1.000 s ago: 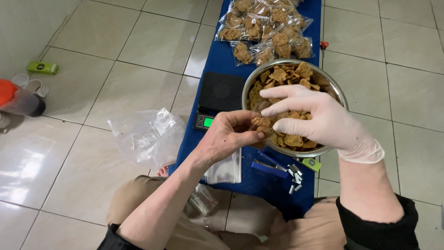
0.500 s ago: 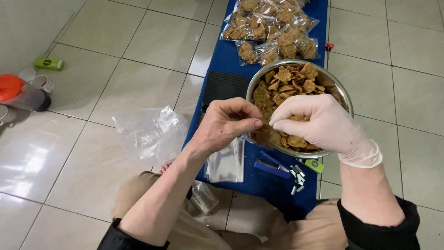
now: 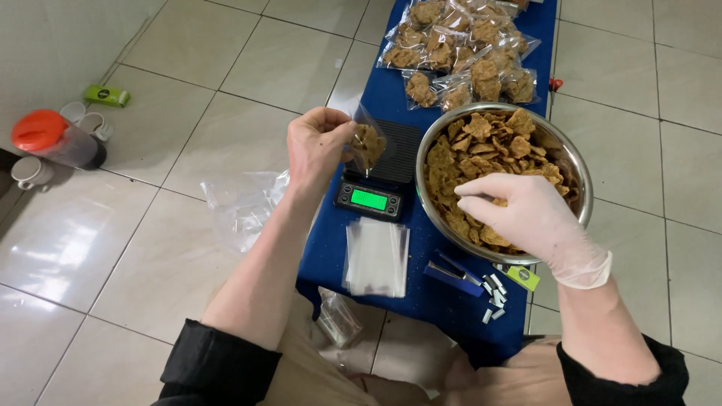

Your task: Manually weighing and packaging snack pieces into small plastic bags.

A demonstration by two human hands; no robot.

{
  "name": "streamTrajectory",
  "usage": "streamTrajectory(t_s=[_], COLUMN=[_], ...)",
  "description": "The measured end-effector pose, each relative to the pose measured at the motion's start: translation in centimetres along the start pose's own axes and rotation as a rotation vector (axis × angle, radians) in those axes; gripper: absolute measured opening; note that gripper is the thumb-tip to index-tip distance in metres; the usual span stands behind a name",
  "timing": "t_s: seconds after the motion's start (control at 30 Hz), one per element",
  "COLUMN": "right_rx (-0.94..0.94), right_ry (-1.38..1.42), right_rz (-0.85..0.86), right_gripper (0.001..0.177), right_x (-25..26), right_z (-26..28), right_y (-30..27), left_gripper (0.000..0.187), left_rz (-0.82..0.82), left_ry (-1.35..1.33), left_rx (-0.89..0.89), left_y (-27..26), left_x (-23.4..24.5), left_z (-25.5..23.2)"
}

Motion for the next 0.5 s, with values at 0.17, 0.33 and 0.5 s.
streamTrajectory(t_s=[0.17,0.33,0.5], right_rx=[-0.041,-0.056,-0.037], right_ry=[-0.157,-0.25,-0.3], right_rz=[0.11,0.186,0.24], right_gripper=[0.027,0.028,0.031], right_x=[-1.8,-3.3,-3.9], right_z=[-0.6,-1.4,-1.4], right_y=[0.3,0.2,-0.1], left_gripper=[0.014,0.016,0.019], left_rz=[-0.078,-0.08,-0.063], left_ry=[-0.17,-0.183,-0.223], left_rx=[0.148,0.249,0.342], left_y=[2.1,2.5,2.9], left_x=[-0.7,-2.0,-2.6], left_z=[5.2,8.2,10.2])
Point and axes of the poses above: each hand's wrist, its own y-axis towards the middle knuckle, its own x-axis out of the back of the hand, z = x × y, the point moved 8 cm from there along y, towards the middle knuckle, and after that the axes turned 8 degrees about -z, right-handed, at the moved point
